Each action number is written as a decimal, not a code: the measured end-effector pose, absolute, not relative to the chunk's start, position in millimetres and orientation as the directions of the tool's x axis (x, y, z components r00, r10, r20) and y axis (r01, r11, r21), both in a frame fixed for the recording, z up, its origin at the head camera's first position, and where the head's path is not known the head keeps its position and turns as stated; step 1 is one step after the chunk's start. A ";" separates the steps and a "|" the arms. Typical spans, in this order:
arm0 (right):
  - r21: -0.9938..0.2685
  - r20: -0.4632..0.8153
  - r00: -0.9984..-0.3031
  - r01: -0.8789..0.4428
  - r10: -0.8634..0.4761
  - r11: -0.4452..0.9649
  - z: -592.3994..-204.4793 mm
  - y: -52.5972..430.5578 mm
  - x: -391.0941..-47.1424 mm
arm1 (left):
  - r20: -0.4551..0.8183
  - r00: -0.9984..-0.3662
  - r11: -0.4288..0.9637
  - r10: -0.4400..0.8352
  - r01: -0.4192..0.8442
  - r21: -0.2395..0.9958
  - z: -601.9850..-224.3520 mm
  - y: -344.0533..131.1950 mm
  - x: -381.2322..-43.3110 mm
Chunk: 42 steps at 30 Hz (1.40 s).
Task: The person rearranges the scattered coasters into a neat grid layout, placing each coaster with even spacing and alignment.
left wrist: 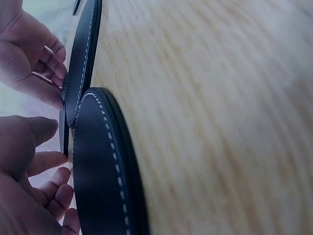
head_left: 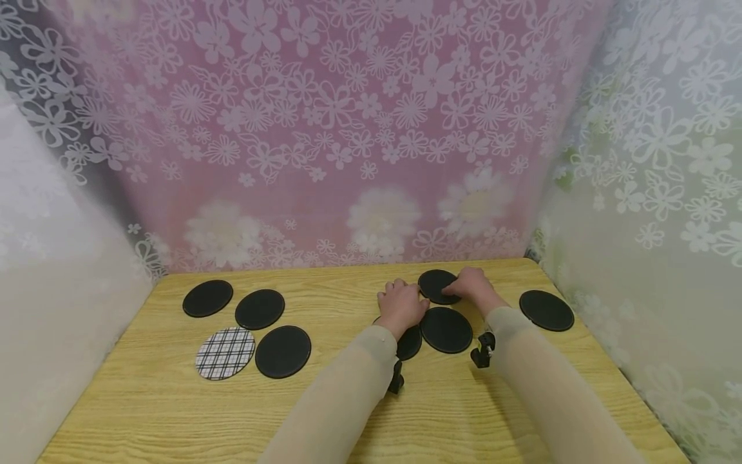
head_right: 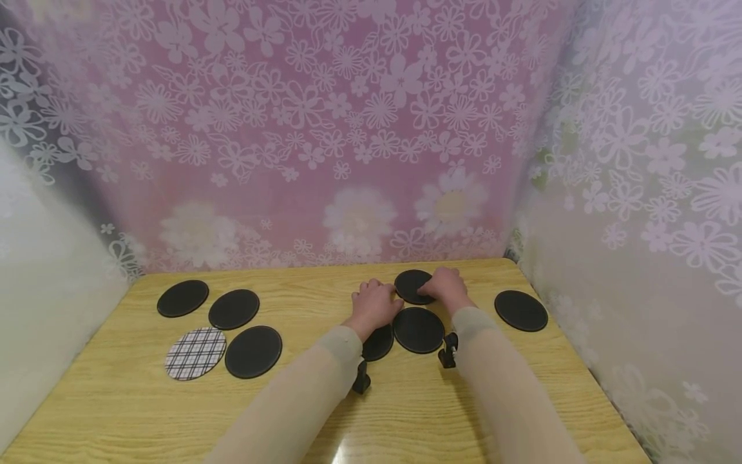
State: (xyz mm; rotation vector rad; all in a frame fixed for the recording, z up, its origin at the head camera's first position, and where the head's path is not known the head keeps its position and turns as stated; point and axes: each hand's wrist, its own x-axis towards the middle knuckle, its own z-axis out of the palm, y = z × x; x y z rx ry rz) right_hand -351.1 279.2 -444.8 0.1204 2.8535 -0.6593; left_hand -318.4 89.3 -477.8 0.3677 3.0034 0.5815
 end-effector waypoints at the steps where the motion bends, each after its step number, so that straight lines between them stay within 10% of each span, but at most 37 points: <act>1: -0.430 -0.222 -0.974 0.131 0.036 0.893 -445.0 279.1 -350.9 | -0.014 -0.970 0.900 0.243 0.220 0.375 -477.8 89.4 -318.7; 42: -0.853 -0.214 -0.968 0.251 0.131 0.458 -444.4 256.4 -345.8 | 0.158 -0.983 0.784 0.093 0.171 0.597 -467.4 52.1 -324.2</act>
